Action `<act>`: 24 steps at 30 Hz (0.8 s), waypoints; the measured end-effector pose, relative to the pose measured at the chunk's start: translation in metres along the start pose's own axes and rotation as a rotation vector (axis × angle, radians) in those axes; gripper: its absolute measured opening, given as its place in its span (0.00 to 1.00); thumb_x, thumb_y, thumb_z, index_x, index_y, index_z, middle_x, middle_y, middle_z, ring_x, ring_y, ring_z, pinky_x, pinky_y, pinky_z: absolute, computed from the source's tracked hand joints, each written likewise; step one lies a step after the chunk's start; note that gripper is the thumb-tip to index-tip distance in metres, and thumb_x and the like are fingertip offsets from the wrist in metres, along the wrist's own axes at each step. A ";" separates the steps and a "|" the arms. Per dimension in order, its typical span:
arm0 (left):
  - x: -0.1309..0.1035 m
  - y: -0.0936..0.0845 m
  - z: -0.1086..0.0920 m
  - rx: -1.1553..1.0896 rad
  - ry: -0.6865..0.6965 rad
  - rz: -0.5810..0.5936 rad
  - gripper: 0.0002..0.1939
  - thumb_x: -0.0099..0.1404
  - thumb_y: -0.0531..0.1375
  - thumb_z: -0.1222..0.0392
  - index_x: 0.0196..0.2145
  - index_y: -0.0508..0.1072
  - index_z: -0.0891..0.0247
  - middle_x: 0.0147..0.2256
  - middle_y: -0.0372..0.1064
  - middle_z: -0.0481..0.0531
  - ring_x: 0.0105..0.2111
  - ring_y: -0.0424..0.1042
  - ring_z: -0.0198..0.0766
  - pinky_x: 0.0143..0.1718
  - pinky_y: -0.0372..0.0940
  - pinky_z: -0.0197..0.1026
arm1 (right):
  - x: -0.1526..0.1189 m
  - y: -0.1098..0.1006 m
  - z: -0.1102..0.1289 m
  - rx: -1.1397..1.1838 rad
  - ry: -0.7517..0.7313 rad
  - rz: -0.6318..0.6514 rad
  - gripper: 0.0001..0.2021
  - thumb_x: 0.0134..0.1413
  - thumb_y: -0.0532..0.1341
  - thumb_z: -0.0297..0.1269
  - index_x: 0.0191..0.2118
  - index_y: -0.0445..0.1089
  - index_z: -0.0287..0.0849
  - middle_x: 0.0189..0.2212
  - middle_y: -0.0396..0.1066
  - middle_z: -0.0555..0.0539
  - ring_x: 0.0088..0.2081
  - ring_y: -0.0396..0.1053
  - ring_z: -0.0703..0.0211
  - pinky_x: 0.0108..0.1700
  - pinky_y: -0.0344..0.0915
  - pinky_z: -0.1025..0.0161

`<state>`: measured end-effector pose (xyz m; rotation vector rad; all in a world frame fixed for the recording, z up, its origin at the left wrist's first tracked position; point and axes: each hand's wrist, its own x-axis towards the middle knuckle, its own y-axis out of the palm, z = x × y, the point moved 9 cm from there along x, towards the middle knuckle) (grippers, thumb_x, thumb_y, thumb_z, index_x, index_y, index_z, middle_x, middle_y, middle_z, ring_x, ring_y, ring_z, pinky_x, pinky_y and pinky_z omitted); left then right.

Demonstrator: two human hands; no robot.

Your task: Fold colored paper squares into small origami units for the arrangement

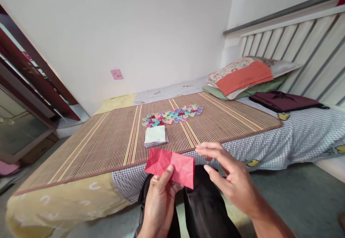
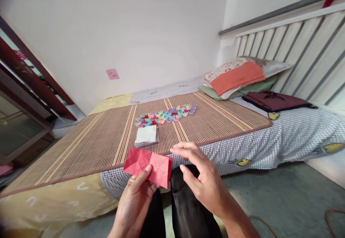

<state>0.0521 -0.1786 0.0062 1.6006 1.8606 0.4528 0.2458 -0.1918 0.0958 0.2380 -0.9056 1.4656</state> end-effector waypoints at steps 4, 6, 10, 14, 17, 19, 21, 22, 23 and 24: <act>-0.002 0.004 0.001 0.016 -0.044 0.036 0.16 0.50 0.80 0.59 0.33 0.82 0.70 0.27 0.79 0.53 0.22 0.74 0.33 0.27 0.74 0.36 | -0.005 0.016 0.010 -0.048 -0.083 0.182 0.26 0.63 0.56 0.20 0.59 0.74 0.54 0.66 0.66 0.45 0.66 0.67 0.51 0.67 0.67 0.53; -0.003 0.006 0.004 0.018 -0.079 0.044 0.17 0.49 0.80 0.59 0.32 0.82 0.71 0.26 0.78 0.53 0.20 0.72 0.33 0.23 0.72 0.35 | -0.005 0.023 0.011 -0.047 -0.082 0.219 0.27 0.61 0.56 0.19 0.59 0.74 0.53 0.67 0.64 0.45 0.68 0.65 0.52 0.69 0.65 0.53; -0.005 0.013 0.005 0.015 -0.093 0.100 0.15 0.53 0.78 0.60 0.35 0.84 0.71 0.31 0.82 0.57 0.24 0.76 0.37 0.26 0.74 0.36 | -0.002 0.029 0.019 -0.034 -0.122 0.224 0.19 0.65 0.57 0.20 0.50 0.77 0.51 0.62 0.69 0.44 0.64 0.68 0.52 0.66 0.68 0.55; -0.006 0.014 -0.002 0.000 -0.019 0.116 0.11 0.59 0.76 0.60 0.37 0.85 0.69 0.37 0.84 0.60 0.34 0.82 0.43 0.40 0.78 0.42 | 0.002 0.031 0.024 0.020 -0.125 0.151 0.08 0.70 0.61 0.28 0.42 0.76 0.48 0.50 0.75 0.45 0.54 0.73 0.53 0.56 0.71 0.59; -0.008 0.016 -0.004 -0.044 0.012 0.149 0.07 0.61 0.74 0.61 0.32 0.85 0.68 0.35 0.84 0.58 0.38 0.83 0.45 0.46 0.79 0.46 | 0.002 0.033 0.020 0.046 -0.052 0.083 0.08 0.71 0.60 0.29 0.38 0.73 0.46 0.39 0.74 0.47 0.43 0.74 0.55 0.47 0.71 0.61; -0.010 0.019 -0.005 -0.072 0.018 0.181 0.07 0.62 0.74 0.61 0.30 0.85 0.67 0.37 0.85 0.59 0.41 0.83 0.47 0.50 0.78 0.49 | 0.002 0.034 0.016 0.038 0.000 0.040 0.09 0.71 0.59 0.29 0.36 0.71 0.45 0.35 0.72 0.48 0.39 0.72 0.56 0.43 0.69 0.61; -0.012 0.021 -0.003 -0.079 0.009 0.208 0.06 0.63 0.73 0.61 0.32 0.85 0.67 0.40 0.86 0.61 0.44 0.84 0.49 0.52 0.77 0.50 | 0.003 0.033 0.013 0.015 0.037 -0.016 0.10 0.71 0.59 0.29 0.34 0.69 0.45 0.34 0.70 0.48 0.37 0.71 0.56 0.40 0.68 0.61; -0.012 0.022 -0.002 -0.080 0.003 0.218 0.06 0.63 0.73 0.61 0.34 0.86 0.68 0.42 0.86 0.62 0.45 0.84 0.50 0.52 0.77 0.51 | 0.003 0.032 0.013 0.001 0.046 -0.045 0.11 0.71 0.59 0.29 0.33 0.68 0.45 0.33 0.69 0.48 0.36 0.70 0.57 0.39 0.67 0.62; -0.013 0.023 -0.002 -0.084 -0.002 0.226 0.06 0.64 0.73 0.61 0.35 0.86 0.68 0.42 0.85 0.62 0.45 0.84 0.51 0.52 0.78 0.51 | 0.003 0.031 0.013 -0.014 0.048 -0.070 0.11 0.70 0.59 0.29 0.32 0.67 0.45 0.32 0.67 0.49 0.35 0.69 0.57 0.37 0.67 0.62; -0.013 0.023 -0.001 -0.090 -0.006 0.233 0.06 0.64 0.73 0.61 0.35 0.86 0.68 0.42 0.85 0.62 0.45 0.84 0.51 0.52 0.78 0.51 | 0.004 0.030 0.014 -0.027 0.044 -0.092 0.12 0.70 0.58 0.29 0.31 0.66 0.45 0.32 0.66 0.49 0.34 0.68 0.58 0.36 0.65 0.63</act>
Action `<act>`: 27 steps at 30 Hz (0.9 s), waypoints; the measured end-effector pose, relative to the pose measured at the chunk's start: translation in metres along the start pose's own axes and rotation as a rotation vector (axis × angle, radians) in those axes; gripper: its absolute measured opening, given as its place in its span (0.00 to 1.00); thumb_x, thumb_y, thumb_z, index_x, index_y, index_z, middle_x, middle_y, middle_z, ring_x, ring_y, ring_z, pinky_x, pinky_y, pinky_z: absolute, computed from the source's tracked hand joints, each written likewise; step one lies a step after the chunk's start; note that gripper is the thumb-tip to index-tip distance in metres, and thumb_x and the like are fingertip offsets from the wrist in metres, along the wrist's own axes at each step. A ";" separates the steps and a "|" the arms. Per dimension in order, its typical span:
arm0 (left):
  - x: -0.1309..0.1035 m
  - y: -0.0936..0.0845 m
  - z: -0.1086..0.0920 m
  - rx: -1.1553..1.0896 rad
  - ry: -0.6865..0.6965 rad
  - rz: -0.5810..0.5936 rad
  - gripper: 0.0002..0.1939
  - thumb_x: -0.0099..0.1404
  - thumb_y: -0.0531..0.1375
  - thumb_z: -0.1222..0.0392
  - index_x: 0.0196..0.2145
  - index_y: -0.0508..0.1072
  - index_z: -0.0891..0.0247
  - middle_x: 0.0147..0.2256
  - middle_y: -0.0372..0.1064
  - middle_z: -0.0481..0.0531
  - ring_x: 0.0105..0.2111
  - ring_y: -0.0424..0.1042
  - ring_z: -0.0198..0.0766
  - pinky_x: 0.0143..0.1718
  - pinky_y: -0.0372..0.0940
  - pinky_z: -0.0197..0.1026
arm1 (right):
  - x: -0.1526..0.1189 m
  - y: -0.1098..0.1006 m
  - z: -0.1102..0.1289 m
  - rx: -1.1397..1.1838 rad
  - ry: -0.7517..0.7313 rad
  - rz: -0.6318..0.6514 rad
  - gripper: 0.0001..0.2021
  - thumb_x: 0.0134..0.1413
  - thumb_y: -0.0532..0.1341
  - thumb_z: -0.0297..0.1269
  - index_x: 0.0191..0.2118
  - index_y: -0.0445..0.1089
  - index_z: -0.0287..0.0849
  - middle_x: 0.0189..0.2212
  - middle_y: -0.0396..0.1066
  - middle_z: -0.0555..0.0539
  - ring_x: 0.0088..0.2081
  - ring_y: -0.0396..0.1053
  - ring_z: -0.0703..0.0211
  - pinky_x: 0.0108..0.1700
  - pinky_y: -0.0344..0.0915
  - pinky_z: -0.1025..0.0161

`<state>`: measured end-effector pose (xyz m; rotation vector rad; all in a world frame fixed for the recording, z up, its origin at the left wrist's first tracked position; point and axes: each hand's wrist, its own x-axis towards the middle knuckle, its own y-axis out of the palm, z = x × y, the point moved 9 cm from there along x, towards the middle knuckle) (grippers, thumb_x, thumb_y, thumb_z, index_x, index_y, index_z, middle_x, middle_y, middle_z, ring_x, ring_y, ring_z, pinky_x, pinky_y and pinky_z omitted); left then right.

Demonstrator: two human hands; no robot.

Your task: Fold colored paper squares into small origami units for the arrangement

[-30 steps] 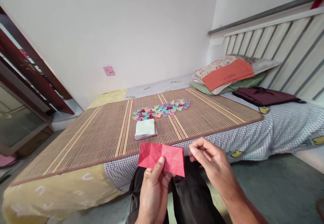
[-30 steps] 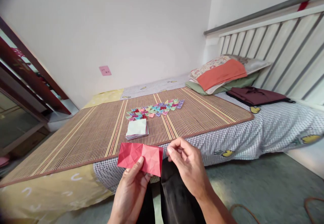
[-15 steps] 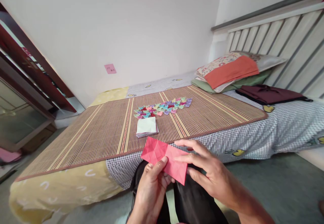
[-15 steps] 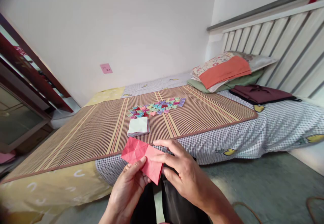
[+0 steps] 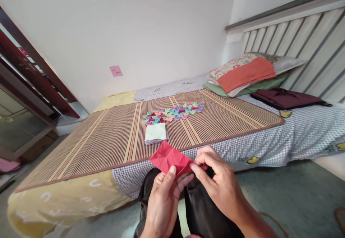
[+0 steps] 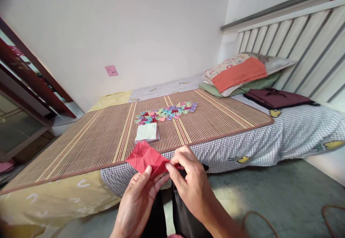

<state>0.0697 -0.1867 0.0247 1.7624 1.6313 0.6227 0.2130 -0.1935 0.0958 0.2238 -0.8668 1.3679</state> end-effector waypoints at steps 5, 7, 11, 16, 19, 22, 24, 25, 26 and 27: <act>0.002 -0.002 0.002 -0.038 0.002 -0.010 0.07 0.62 0.74 0.61 0.30 0.85 0.67 0.39 0.86 0.60 0.39 0.85 0.47 0.50 0.78 0.50 | 0.000 0.004 -0.001 -0.005 0.000 -0.010 0.13 0.68 0.58 0.26 0.30 0.60 0.45 0.29 0.62 0.52 0.30 0.63 0.61 0.33 0.62 0.65; 0.003 -0.003 0.003 -0.046 0.007 -0.018 0.07 0.61 0.75 0.60 0.29 0.85 0.67 0.38 0.86 0.59 0.38 0.85 0.46 0.50 0.79 0.49 | -0.001 0.007 -0.003 -0.009 0.012 -0.004 0.14 0.69 0.57 0.26 0.30 0.59 0.45 0.28 0.61 0.53 0.29 0.62 0.62 0.32 0.61 0.65; 0.003 -0.007 0.005 0.012 0.011 -0.049 0.08 0.59 0.76 0.59 0.30 0.85 0.66 0.35 0.86 0.57 0.35 0.85 0.45 0.47 0.80 0.46 | -0.003 0.009 -0.004 -0.025 0.021 -0.009 0.14 0.68 0.57 0.26 0.30 0.57 0.46 0.27 0.59 0.54 0.28 0.61 0.62 0.32 0.59 0.65; 0.006 -0.008 0.004 0.131 0.036 -0.079 0.11 0.57 0.77 0.57 0.33 0.85 0.69 0.34 0.85 0.58 0.34 0.84 0.47 0.45 0.80 0.47 | -0.004 0.013 -0.005 -0.038 0.022 -0.008 0.15 0.68 0.57 0.26 0.30 0.57 0.46 0.27 0.59 0.53 0.28 0.61 0.62 0.32 0.59 0.65; 0.006 -0.010 0.005 0.103 0.023 -0.104 0.11 0.58 0.77 0.57 0.32 0.84 0.69 0.34 0.85 0.59 0.34 0.85 0.47 0.46 0.80 0.48 | -0.004 0.015 -0.006 -0.042 0.021 -0.006 0.15 0.68 0.58 0.26 0.30 0.57 0.46 0.27 0.59 0.54 0.28 0.61 0.62 0.32 0.59 0.65; 0.005 -0.012 0.006 0.058 0.006 -0.113 0.11 0.57 0.77 0.58 0.31 0.84 0.69 0.34 0.85 0.59 0.33 0.85 0.47 0.46 0.80 0.51 | -0.004 0.015 -0.007 -0.040 0.017 -0.004 0.14 0.69 0.58 0.27 0.30 0.58 0.46 0.27 0.60 0.54 0.28 0.61 0.62 0.32 0.59 0.65; 0.005 -0.013 0.006 0.036 0.001 -0.119 0.11 0.56 0.78 0.58 0.30 0.84 0.68 0.33 0.85 0.58 0.32 0.85 0.47 0.45 0.80 0.51 | -0.004 0.015 -0.009 -0.032 0.020 -0.002 0.14 0.69 0.59 0.27 0.30 0.58 0.46 0.27 0.60 0.54 0.28 0.61 0.62 0.32 0.60 0.65; 0.005 -0.013 0.006 0.036 0.002 -0.122 0.12 0.56 0.78 0.58 0.30 0.84 0.68 0.33 0.85 0.57 0.32 0.84 0.46 0.45 0.81 0.50 | -0.004 0.015 -0.009 -0.029 0.022 -0.003 0.14 0.69 0.59 0.27 0.30 0.59 0.46 0.27 0.60 0.54 0.28 0.61 0.62 0.32 0.60 0.65; 0.005 -0.013 0.006 0.044 0.002 -0.125 0.12 0.55 0.78 0.57 0.30 0.84 0.68 0.32 0.85 0.57 0.32 0.84 0.45 0.43 0.81 0.47 | -0.004 0.014 -0.009 -0.026 0.024 -0.003 0.14 0.69 0.59 0.27 0.30 0.59 0.46 0.27 0.61 0.54 0.28 0.61 0.62 0.32 0.60 0.65; 0.006 -0.013 0.006 0.056 0.004 -0.129 0.12 0.55 0.79 0.58 0.31 0.85 0.69 0.32 0.84 0.57 0.31 0.84 0.44 0.42 0.80 0.45 | -0.004 0.014 -0.009 -0.023 0.025 -0.004 0.14 0.68 0.59 0.27 0.30 0.59 0.46 0.27 0.61 0.54 0.28 0.62 0.62 0.32 0.60 0.65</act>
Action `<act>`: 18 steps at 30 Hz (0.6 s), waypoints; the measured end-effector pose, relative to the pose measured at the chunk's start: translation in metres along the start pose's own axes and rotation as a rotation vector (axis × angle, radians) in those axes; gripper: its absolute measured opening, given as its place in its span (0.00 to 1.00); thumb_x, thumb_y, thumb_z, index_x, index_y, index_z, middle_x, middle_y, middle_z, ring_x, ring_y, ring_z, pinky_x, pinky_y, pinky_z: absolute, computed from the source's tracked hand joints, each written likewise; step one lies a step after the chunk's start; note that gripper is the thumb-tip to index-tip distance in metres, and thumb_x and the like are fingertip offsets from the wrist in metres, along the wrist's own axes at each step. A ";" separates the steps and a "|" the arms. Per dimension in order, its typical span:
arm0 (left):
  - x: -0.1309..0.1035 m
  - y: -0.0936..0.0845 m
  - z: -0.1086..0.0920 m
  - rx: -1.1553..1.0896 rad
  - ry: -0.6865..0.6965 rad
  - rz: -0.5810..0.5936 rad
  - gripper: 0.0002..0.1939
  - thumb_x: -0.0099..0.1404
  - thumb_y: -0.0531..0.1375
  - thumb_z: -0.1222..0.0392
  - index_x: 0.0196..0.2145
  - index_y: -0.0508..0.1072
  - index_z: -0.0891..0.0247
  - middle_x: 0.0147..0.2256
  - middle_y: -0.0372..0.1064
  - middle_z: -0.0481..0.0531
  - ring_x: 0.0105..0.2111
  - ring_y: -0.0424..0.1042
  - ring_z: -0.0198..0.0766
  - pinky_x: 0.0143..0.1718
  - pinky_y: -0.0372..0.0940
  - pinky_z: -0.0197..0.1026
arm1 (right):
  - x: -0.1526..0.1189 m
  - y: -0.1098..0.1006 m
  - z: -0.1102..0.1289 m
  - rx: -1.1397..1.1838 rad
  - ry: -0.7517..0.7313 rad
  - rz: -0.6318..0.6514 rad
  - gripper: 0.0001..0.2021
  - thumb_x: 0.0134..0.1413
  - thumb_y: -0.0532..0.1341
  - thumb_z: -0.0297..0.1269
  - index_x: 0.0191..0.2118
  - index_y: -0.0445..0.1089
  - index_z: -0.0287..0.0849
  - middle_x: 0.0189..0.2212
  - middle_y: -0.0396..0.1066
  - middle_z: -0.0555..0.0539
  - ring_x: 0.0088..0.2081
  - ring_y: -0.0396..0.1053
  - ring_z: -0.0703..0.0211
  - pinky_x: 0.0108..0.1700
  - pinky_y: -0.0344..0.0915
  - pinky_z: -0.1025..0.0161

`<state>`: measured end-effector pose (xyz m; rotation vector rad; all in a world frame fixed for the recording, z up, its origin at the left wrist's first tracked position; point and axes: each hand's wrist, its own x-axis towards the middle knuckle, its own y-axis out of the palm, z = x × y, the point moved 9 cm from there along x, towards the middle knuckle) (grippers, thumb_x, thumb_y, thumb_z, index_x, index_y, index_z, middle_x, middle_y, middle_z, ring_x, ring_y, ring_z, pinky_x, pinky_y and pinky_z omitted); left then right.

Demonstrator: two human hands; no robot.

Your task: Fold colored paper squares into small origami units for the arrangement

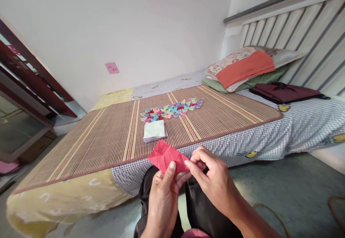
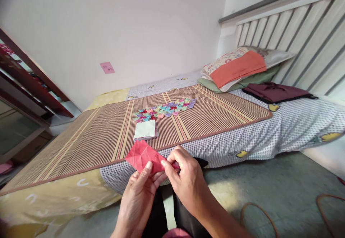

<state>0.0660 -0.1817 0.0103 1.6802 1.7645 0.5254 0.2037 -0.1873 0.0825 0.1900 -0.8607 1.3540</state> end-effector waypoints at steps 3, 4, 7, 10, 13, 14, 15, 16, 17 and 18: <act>0.001 0.001 0.000 0.025 0.019 -0.018 0.13 0.53 0.79 0.58 0.31 0.85 0.69 0.31 0.84 0.56 0.29 0.83 0.40 0.38 0.79 0.38 | 0.000 0.001 0.002 0.008 0.003 0.000 0.14 0.68 0.59 0.26 0.29 0.59 0.46 0.27 0.60 0.54 0.28 0.62 0.62 0.32 0.60 0.65; 0.001 0.000 0.000 0.020 0.025 -0.030 0.13 0.52 0.80 0.59 0.31 0.85 0.69 0.30 0.84 0.56 0.28 0.82 0.38 0.37 0.79 0.36 | 0.000 0.001 0.002 0.011 0.005 -0.002 0.14 0.68 0.59 0.26 0.29 0.58 0.46 0.27 0.60 0.54 0.28 0.61 0.62 0.32 0.60 0.65; 0.002 -0.006 0.001 -0.028 0.023 -0.090 0.14 0.49 0.81 0.60 0.29 0.84 0.69 0.28 0.83 0.54 0.26 0.81 0.36 0.35 0.78 0.35 | -0.001 0.003 0.003 0.030 0.009 -0.005 0.14 0.67 0.59 0.26 0.29 0.59 0.45 0.27 0.61 0.54 0.28 0.62 0.62 0.32 0.60 0.65; 0.005 -0.016 0.003 -0.089 -0.003 -0.150 0.16 0.46 0.82 0.62 0.28 0.83 0.68 0.27 0.83 0.54 0.25 0.81 0.36 0.34 0.78 0.35 | -0.003 0.006 0.001 0.054 0.022 0.001 0.13 0.67 0.60 0.27 0.30 0.62 0.45 0.29 0.62 0.53 0.30 0.63 0.61 0.34 0.61 0.65; 0.008 -0.022 0.005 -0.133 -0.025 -0.170 0.15 0.46 0.82 0.64 0.28 0.81 0.68 0.27 0.83 0.55 0.24 0.81 0.37 0.32 0.79 0.37 | -0.005 0.009 -0.004 0.081 0.049 0.008 0.11 0.68 0.61 0.29 0.31 0.64 0.44 0.30 0.64 0.52 0.30 0.64 0.62 0.34 0.62 0.65; 0.008 -0.023 0.006 -0.144 -0.027 -0.174 0.15 0.47 0.81 0.64 0.28 0.81 0.68 0.27 0.83 0.56 0.24 0.81 0.38 0.31 0.79 0.37 | -0.006 0.010 -0.006 0.087 0.061 0.006 0.11 0.68 0.60 0.29 0.31 0.64 0.44 0.29 0.65 0.52 0.30 0.64 0.62 0.33 0.62 0.66; 0.008 -0.024 0.006 -0.152 -0.031 -0.181 0.14 0.49 0.80 0.65 0.28 0.81 0.69 0.27 0.83 0.56 0.24 0.81 0.38 0.30 0.78 0.36 | -0.007 0.011 -0.008 0.092 0.076 0.001 0.11 0.68 0.60 0.30 0.31 0.64 0.44 0.29 0.65 0.53 0.29 0.64 0.62 0.33 0.62 0.66; 0.008 -0.025 0.006 -0.159 -0.031 -0.192 0.12 0.51 0.79 0.66 0.29 0.81 0.69 0.27 0.83 0.56 0.24 0.81 0.38 0.29 0.78 0.36 | -0.008 0.011 -0.010 0.097 0.094 -0.002 0.12 0.68 0.60 0.30 0.31 0.64 0.45 0.28 0.65 0.53 0.28 0.64 0.62 0.32 0.62 0.66; 0.007 -0.025 0.006 -0.165 -0.035 -0.206 0.11 0.52 0.78 0.68 0.29 0.80 0.70 0.27 0.82 0.56 0.24 0.81 0.38 0.27 0.77 0.35 | -0.009 0.012 -0.012 0.104 0.115 -0.005 0.12 0.68 0.60 0.31 0.30 0.64 0.45 0.27 0.65 0.53 0.27 0.64 0.63 0.31 0.62 0.66; 0.006 -0.025 0.006 -0.167 -0.040 -0.217 0.10 0.54 0.77 0.70 0.29 0.80 0.70 0.28 0.82 0.56 0.24 0.80 0.38 0.26 0.77 0.33 | -0.010 0.013 -0.014 0.117 0.135 -0.008 0.12 0.68 0.60 0.31 0.30 0.64 0.45 0.26 0.65 0.54 0.26 0.63 0.63 0.29 0.61 0.66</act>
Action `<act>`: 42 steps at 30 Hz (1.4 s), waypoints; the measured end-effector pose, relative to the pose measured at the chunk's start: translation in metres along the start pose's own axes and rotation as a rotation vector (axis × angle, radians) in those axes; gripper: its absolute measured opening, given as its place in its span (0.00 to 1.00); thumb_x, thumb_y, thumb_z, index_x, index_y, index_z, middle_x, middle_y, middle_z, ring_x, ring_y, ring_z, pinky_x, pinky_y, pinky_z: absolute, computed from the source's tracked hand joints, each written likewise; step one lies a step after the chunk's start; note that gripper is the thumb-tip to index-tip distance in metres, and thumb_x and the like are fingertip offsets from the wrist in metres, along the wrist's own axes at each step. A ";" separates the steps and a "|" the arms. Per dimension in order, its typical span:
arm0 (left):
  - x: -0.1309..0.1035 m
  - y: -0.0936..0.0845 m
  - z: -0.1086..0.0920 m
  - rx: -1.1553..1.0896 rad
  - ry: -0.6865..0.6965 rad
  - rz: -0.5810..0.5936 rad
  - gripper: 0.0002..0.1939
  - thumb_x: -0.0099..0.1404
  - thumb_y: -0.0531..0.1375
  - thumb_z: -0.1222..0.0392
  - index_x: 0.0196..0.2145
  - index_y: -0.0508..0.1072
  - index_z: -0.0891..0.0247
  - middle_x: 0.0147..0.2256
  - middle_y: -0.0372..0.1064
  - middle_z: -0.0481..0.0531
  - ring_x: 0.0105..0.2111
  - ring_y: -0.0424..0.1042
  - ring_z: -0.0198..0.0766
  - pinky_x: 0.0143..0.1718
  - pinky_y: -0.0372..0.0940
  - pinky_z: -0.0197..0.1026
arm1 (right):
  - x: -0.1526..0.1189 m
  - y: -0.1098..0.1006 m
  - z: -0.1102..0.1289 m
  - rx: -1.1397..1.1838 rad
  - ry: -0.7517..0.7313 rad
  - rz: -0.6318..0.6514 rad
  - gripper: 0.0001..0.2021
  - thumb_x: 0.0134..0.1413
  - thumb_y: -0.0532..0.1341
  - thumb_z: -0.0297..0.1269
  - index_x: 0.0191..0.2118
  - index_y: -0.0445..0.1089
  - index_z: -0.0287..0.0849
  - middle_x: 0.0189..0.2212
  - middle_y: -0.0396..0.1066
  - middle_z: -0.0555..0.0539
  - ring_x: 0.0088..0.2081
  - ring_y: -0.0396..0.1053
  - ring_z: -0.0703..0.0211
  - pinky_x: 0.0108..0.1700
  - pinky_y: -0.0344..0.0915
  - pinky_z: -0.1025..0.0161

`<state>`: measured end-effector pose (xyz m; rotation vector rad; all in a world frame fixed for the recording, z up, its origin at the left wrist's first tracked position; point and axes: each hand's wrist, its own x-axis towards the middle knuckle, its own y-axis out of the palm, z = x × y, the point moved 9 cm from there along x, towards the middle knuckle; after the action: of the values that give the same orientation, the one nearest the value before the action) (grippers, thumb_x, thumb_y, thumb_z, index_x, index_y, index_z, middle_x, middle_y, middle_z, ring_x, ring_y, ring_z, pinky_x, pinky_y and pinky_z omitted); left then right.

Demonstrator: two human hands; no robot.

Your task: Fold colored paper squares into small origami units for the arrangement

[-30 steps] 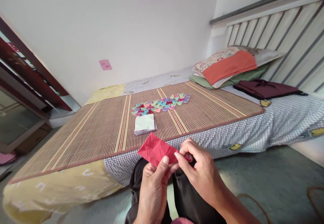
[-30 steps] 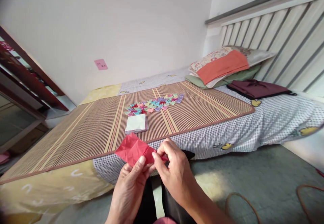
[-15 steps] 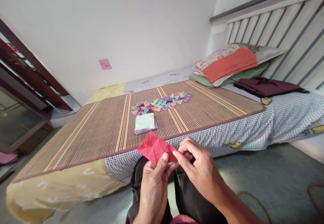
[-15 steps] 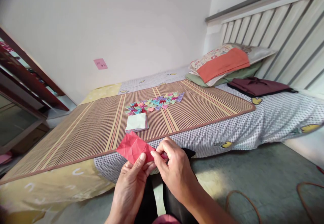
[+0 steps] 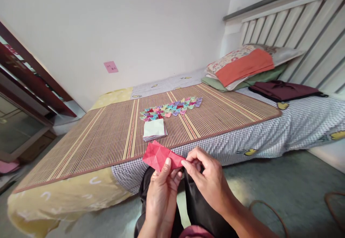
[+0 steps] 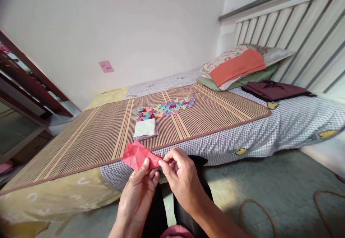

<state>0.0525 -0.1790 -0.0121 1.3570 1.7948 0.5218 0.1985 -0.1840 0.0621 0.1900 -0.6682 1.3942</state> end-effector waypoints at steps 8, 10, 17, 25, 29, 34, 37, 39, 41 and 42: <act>-0.005 0.005 -0.002 -0.067 -0.015 -0.090 0.12 0.67 0.61 0.81 0.31 0.78 0.68 0.29 0.82 0.52 0.28 0.82 0.34 0.35 0.81 0.33 | -0.001 -0.005 -0.004 0.071 0.048 -0.103 0.10 0.66 0.62 0.34 0.31 0.65 0.45 0.26 0.69 0.52 0.27 0.70 0.61 0.32 0.68 0.65; -0.006 0.004 -0.002 -0.088 -0.031 -0.147 0.14 0.69 0.59 0.81 0.30 0.77 0.67 0.29 0.81 0.52 0.29 0.83 0.36 0.37 0.81 0.35 | -0.003 -0.005 -0.006 0.067 0.053 -0.117 0.09 0.66 0.62 0.34 0.32 0.66 0.45 0.26 0.69 0.53 0.26 0.70 0.62 0.31 0.68 0.66; 0.001 -0.012 0.000 -0.136 -0.099 -0.272 0.15 0.71 0.56 0.82 0.31 0.75 0.69 0.27 0.79 0.51 0.27 0.82 0.33 0.39 0.83 0.39 | -0.002 -0.020 -0.024 0.096 0.129 -0.121 0.03 0.66 0.62 0.36 0.39 0.69 0.44 0.26 0.72 0.52 0.25 0.71 0.61 0.29 0.69 0.66; 0.006 -0.017 0.004 -0.152 -0.130 -0.266 0.14 0.71 0.57 0.81 0.32 0.76 0.72 0.29 0.79 0.52 0.29 0.82 0.33 0.39 0.83 0.38 | 0.006 -0.004 -0.011 0.016 0.075 0.140 0.10 0.68 0.59 0.38 0.33 0.70 0.44 0.23 0.68 0.52 0.25 0.67 0.61 0.29 0.65 0.66; -0.001 -0.010 0.005 -0.135 -0.126 -0.292 0.16 0.71 0.55 0.82 0.31 0.76 0.72 0.29 0.79 0.53 0.28 0.81 0.35 0.35 0.83 0.38 | 0.000 0.010 -0.014 0.004 0.102 0.164 0.13 0.68 0.60 0.39 0.30 0.66 0.44 0.22 0.64 0.54 0.24 0.63 0.63 0.28 0.61 0.66; -0.004 -0.002 0.001 -0.115 -0.049 -0.169 0.17 0.71 0.56 0.81 0.28 0.78 0.71 0.29 0.80 0.55 0.28 0.81 0.35 0.38 0.83 0.41 | -0.001 0.013 -0.021 0.058 0.157 0.176 0.18 0.70 0.57 0.42 0.26 0.62 0.45 0.20 0.58 0.56 0.22 0.57 0.64 0.25 0.56 0.66; -0.003 -0.001 -0.004 -0.125 0.021 -0.072 0.15 0.68 0.62 0.79 0.24 0.76 0.70 0.26 0.79 0.52 0.27 0.80 0.33 0.44 0.82 0.45 | -0.002 0.014 -0.025 0.127 0.202 0.208 0.19 0.71 0.57 0.44 0.26 0.62 0.44 0.20 0.58 0.55 0.22 0.58 0.64 0.25 0.56 0.66; -0.003 -0.002 -0.007 -0.115 0.046 -0.024 0.16 0.63 0.69 0.76 0.20 0.73 0.69 0.24 0.77 0.49 0.26 0.79 0.32 0.46 0.82 0.47 | -0.003 0.016 -0.027 0.155 0.223 0.248 0.20 0.71 0.57 0.45 0.26 0.63 0.44 0.20 0.60 0.54 0.22 0.59 0.63 0.25 0.56 0.66; -0.004 -0.001 -0.010 -0.068 0.066 0.022 0.18 0.57 0.75 0.72 0.19 0.71 0.68 0.23 0.75 0.47 0.24 0.78 0.31 0.46 0.82 0.46 | -0.005 0.018 -0.029 0.165 0.232 0.293 0.19 0.71 0.56 0.46 0.27 0.64 0.44 0.20 0.60 0.55 0.22 0.58 0.63 0.25 0.56 0.66; -0.004 0.000 -0.011 -0.037 0.081 0.041 0.20 0.54 0.77 0.69 0.18 0.70 0.67 0.22 0.75 0.46 0.24 0.77 0.30 0.46 0.82 0.45 | -0.006 0.018 -0.029 0.166 0.232 0.312 0.19 0.71 0.56 0.45 0.27 0.64 0.44 0.20 0.59 0.55 0.22 0.57 0.63 0.25 0.55 0.66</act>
<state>0.0437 -0.1815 -0.0043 1.3676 1.8163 0.6374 0.1907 -0.1712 0.0312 0.0542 -0.3997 1.7420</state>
